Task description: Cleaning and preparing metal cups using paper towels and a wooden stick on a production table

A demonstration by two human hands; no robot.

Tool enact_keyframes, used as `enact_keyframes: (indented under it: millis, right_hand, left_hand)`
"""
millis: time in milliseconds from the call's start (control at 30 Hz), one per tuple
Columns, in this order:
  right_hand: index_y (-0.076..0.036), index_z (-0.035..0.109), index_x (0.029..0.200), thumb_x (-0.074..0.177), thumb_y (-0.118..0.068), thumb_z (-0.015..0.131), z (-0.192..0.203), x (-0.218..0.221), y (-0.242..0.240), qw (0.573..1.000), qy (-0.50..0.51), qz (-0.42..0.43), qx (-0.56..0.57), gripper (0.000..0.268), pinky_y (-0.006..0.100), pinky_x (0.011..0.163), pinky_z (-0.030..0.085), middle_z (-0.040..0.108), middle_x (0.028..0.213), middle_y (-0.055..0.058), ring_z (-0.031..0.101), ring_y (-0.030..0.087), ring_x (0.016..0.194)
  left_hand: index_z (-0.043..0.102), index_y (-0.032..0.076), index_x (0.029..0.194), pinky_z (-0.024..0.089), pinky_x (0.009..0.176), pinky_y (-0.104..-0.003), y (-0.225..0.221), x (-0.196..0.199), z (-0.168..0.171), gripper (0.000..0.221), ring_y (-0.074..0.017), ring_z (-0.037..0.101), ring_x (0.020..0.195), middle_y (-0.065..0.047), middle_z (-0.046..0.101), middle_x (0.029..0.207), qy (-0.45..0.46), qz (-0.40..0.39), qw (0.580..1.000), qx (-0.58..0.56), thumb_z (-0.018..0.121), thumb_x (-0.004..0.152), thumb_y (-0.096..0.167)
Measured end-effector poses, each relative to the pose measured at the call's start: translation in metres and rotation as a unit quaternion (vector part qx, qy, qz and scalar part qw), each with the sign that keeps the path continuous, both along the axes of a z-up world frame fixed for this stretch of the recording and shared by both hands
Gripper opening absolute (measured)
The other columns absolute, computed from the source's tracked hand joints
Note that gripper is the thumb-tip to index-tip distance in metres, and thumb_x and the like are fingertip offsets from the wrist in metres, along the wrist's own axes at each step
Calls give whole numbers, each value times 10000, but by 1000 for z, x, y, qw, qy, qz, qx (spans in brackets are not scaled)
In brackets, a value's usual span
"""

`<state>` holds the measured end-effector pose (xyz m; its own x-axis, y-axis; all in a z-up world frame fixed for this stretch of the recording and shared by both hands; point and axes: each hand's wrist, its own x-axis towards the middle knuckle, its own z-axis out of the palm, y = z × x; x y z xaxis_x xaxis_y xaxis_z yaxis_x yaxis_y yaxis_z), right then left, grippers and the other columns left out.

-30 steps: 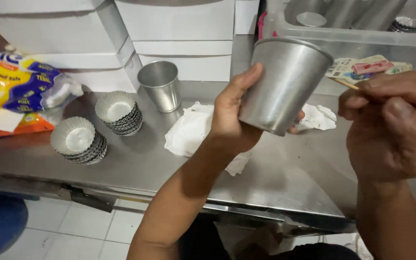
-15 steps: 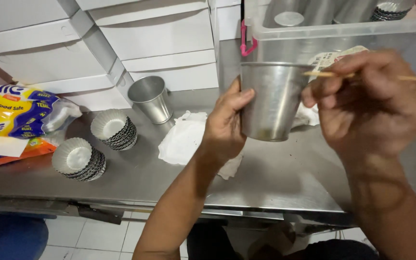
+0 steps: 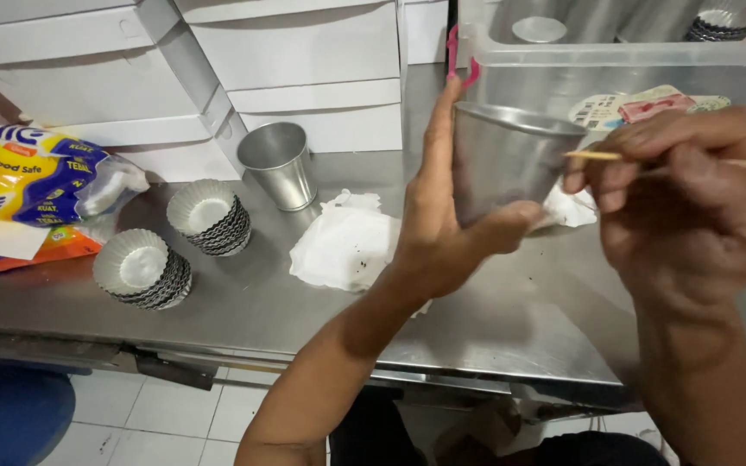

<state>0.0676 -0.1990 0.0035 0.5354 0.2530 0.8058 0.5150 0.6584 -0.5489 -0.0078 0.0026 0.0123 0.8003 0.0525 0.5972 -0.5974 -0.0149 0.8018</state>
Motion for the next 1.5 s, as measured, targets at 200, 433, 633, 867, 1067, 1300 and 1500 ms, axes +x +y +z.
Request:
enact_keyframes:
  millis: [200,433,633,867,1067,1300,1500]
  right_hand:
    - [39,608,1039,1165,-141,534,0,18,-3,1000,20,-19,3,232,437,738,539,644,882,205,626,253,709]
    - [45,619,1069,1139,-148,535,-5,9,1,999,-5,-39,-21,222,416,738,541,638,908,195,625,244,731]
    - [49,628,1095,1116,-155,536,-4,11,1,998,-9,-51,-20,224,399,738,543,632,930,187,624,237,750]
    - [54,638,1126,1090,-162,538,-7,1,2,996,-38,-72,-25,241,378,739,545,626,956,178,622,228,773]
    - [59,647,1152,1067,-169,539,-6,-19,2,990,-90,-98,-42,266,360,739,546,620,978,170,621,221,792]
    - [128,647,1126,992,-36,547,1,-22,23,962,-162,-214,-44,234,334,602,573,648,880,257,640,255,650]
    - [145,624,1113,982,-28,530,5,-27,28,950,-172,-258,-38,236,320,573,584,651,894,270,648,268,625]
  left_hand:
    - [30,85,1660,585,1047,-450,2,-5,9,1291,-386,599,1293,-301,474,1455,-9,-65,996,-59,901,761,399]
    - [-17,112,1721,460,1235,-510,5,0,3,1282,-429,415,1530,-305,285,1660,-22,-54,996,-65,848,831,432]
    - [-15,116,1726,399,1306,-488,10,4,-3,1215,-407,392,1522,-291,302,1619,-27,-84,992,-88,821,906,439]
    - [271,13,1628,350,1191,-394,9,17,-15,808,-292,437,1432,-212,387,1563,10,-67,989,-132,557,1042,489]
    - [490,-34,1428,402,1030,-255,2,27,-26,588,-127,501,1156,-74,504,1273,7,16,995,-100,422,1128,468]
    - [539,-38,1386,457,760,-253,2,20,-20,535,-102,510,845,-34,555,933,30,15,998,-51,426,1141,424]
    - [457,-24,1407,518,879,-259,0,17,-14,543,-102,612,991,-45,647,1033,4,19,999,-51,445,1106,427]
